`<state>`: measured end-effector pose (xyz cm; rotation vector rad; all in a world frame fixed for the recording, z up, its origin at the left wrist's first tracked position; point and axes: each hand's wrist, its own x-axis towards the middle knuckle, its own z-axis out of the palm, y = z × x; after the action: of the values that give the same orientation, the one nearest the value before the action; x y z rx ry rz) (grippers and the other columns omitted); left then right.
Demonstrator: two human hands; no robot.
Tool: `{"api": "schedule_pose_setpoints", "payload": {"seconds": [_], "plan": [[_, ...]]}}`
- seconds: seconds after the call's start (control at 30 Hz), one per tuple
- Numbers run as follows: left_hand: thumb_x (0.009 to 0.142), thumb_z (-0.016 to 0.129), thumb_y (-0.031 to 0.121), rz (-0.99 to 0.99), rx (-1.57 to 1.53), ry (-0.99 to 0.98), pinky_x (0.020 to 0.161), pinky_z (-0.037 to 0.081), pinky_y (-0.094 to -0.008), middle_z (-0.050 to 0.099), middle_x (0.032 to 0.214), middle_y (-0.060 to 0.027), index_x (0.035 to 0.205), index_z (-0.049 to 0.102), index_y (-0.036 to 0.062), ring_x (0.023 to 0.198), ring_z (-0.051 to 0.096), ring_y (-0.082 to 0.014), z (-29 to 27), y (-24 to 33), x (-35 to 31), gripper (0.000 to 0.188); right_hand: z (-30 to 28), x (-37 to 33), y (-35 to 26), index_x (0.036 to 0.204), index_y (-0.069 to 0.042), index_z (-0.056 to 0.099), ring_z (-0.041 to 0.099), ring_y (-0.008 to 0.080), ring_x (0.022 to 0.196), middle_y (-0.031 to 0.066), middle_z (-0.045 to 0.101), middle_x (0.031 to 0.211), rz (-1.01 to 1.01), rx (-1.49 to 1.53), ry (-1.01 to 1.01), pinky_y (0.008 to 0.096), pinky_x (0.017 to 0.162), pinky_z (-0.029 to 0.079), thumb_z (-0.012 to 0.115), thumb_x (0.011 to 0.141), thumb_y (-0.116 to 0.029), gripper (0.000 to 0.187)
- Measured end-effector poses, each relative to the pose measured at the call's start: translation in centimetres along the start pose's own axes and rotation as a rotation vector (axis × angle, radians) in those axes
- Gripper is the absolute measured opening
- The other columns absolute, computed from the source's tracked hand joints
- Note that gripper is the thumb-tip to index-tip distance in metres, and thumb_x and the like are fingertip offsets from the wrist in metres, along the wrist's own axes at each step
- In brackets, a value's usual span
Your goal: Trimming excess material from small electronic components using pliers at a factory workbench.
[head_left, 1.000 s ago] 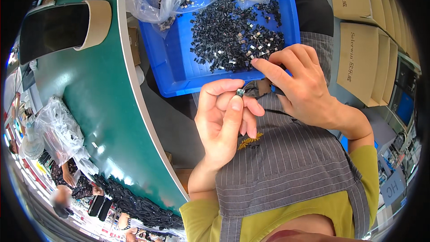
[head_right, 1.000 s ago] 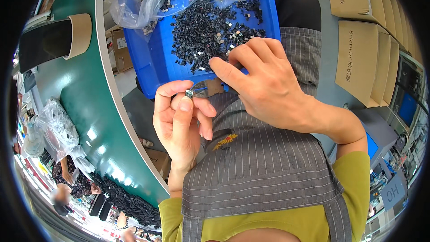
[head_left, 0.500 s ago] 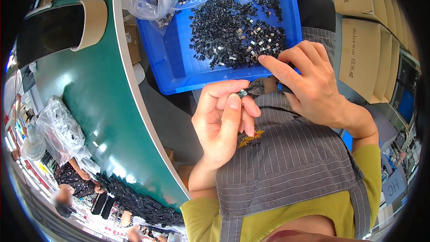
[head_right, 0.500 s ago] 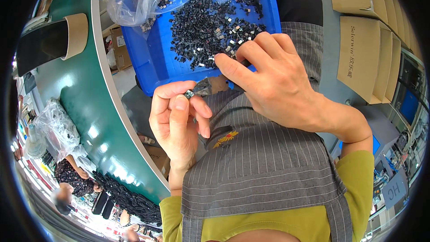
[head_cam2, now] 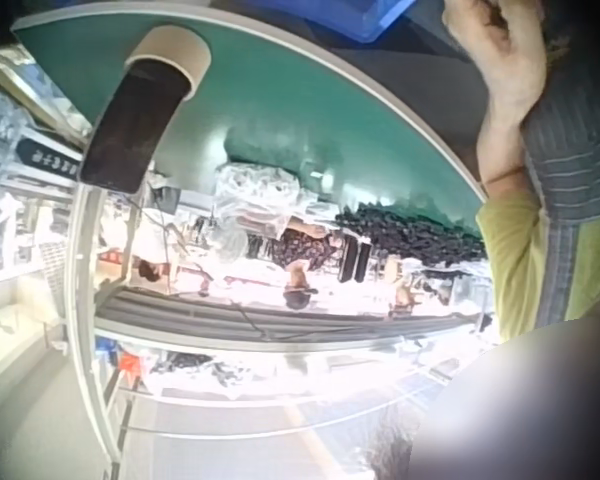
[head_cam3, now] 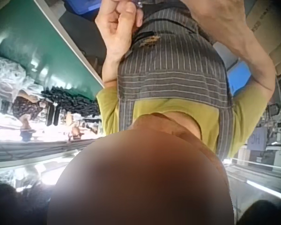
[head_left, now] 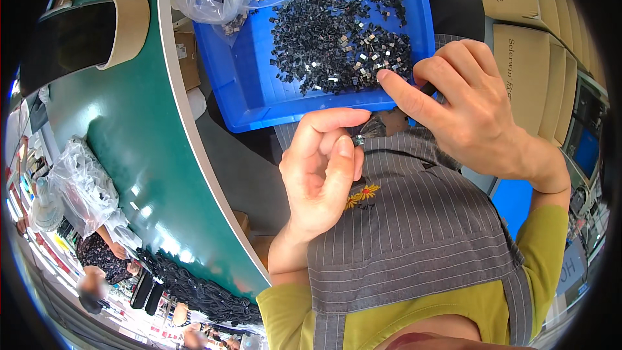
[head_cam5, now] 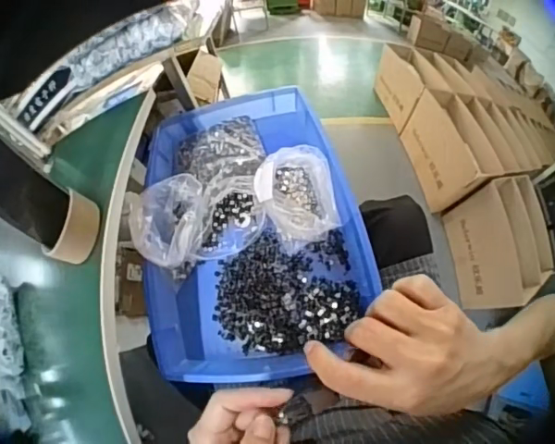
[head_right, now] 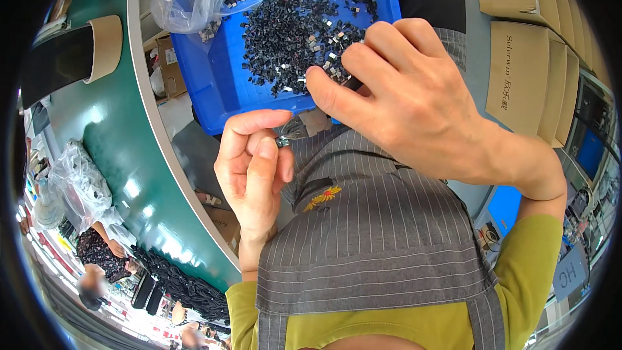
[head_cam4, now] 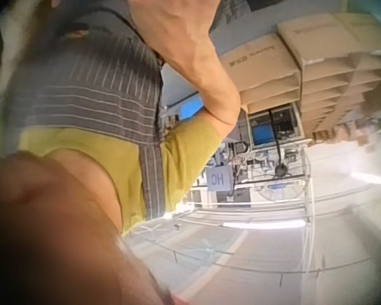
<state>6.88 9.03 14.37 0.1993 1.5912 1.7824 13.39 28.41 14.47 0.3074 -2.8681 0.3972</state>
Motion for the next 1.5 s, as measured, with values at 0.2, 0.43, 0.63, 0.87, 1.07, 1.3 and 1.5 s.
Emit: {"api": "schedule_pose_setpoints", "payload": {"seconds": [0.2, 0.43, 0.63, 0.87, 1.07, 1.3, 1.5], "plan": [[0.091, 0.047, 0.007, -0.087, 0.014, -0.099, 0.050, 0.034, -0.0169, 0.041, 0.071, 0.0029, 0.114, 0.053, -0.0071, 0.055, 0.034, -0.0027, -0.4, 0.6, 0.0, 0.028, -0.5, -0.1, 0.4, 0.103, -0.009, 0.066, 0.048, 0.0201, 0.072, 0.0033, 0.049, 0.079, -0.063, -0.012, -0.015, 0.0348, 0.070, 0.040, 0.064, 0.062, -0.013, 0.041], [0.091, 0.047, 0.006, -0.079, 0.006, -0.118, 0.051, 0.035, -0.0167, 0.042, 0.074, 0.0014, 0.115, 0.053, -0.0084, 0.057, 0.035, -0.0026, -0.6, 0.6, 0.1, 0.029, -0.5, 0.1, 0.5, 0.102, -0.009, 0.067, 0.048, 0.0201, 0.072, 0.0030, 0.049, 0.079, -0.089, -0.016, 0.001, 0.0355, 0.071, 0.041, 0.066, 0.064, -0.013, 0.039], [0.090, 0.045, 0.002, -0.076, 0.057, -0.155, 0.051, 0.034, -0.0166, 0.043, 0.066, 0.0035, 0.116, 0.054, -0.0054, 0.056, 0.037, -0.0014, -1.0, 0.3, 0.3, 0.028, -0.5, 0.1, 0.6, 0.104, -0.010, 0.067, 0.048, 0.0198, 0.073, 0.0027, 0.049, 0.080, -0.121, -0.051, 0.006, 0.0358, 0.071, 0.041, 0.067, 0.063, -0.011, 0.040], [0.088, 0.044, -0.002, -0.067, 0.084, -0.179, 0.051, 0.033, -0.0170, 0.043, 0.057, 0.0059, 0.116, 0.056, -0.0021, 0.053, 0.039, -0.0004, -1.2, 0.1, 0.7, 0.031, -0.6, 0.3, 0.6, 0.103, -0.010, 0.068, 0.047, 0.0189, 0.073, 0.0020, 0.048, 0.079, -0.132, -0.088, -0.001, 0.0354, 0.071, 0.041, 0.067, 0.062, -0.008, 0.042], [0.086, 0.043, -0.004, -0.088, 0.120, -0.174, 0.051, 0.032, -0.0168, 0.042, 0.058, 0.0064, 0.116, 0.056, -0.0020, 0.053, 0.038, -0.0003, -1.3, 0.4, 1.0, 0.033, -0.5, 0.4, 0.5, 0.103, -0.011, 0.068, 0.047, 0.0186, 0.072, 0.0018, 0.047, 0.078, -0.134, -0.105, 0.004, 0.0350, 0.069, 0.040, 0.068, 0.062, -0.005, 0.041], [0.085, 0.043, -0.003, -0.116, 0.111, -0.176, 0.051, 0.032, -0.0168, 0.042, 0.058, 0.0065, 0.115, 0.057, -0.0017, 0.054, 0.037, -0.0002, -1.1, 0.8, 1.6, 0.033, -0.6, 0.6, 0.7, 0.101, -0.011, 0.068, 0.047, 0.0187, 0.072, 0.0017, 0.047, 0.077, -0.128, -0.128, 0.000, 0.0349, 0.069, 0.041, 0.067, 0.062, -0.006, 0.040], [0.085, 0.043, -0.003, -0.121, 0.112, -0.189, 0.051, 0.030, -0.0172, 0.041, 0.058, 0.0068, 0.114, 0.057, -0.0012, 0.053, 0.036, -0.0002, -1.2, 0.7, 1.7, 0.033, -0.4, 0.6, 0.5, 0.100, -0.011, 0.068, 0.048, 0.0192, 0.073, 0.0023, 0.048, 0.078, -0.117, -0.142, -0.001, 0.0359, 0.070, 0.042, 0.065, 0.060, -0.010, 0.041]]}}
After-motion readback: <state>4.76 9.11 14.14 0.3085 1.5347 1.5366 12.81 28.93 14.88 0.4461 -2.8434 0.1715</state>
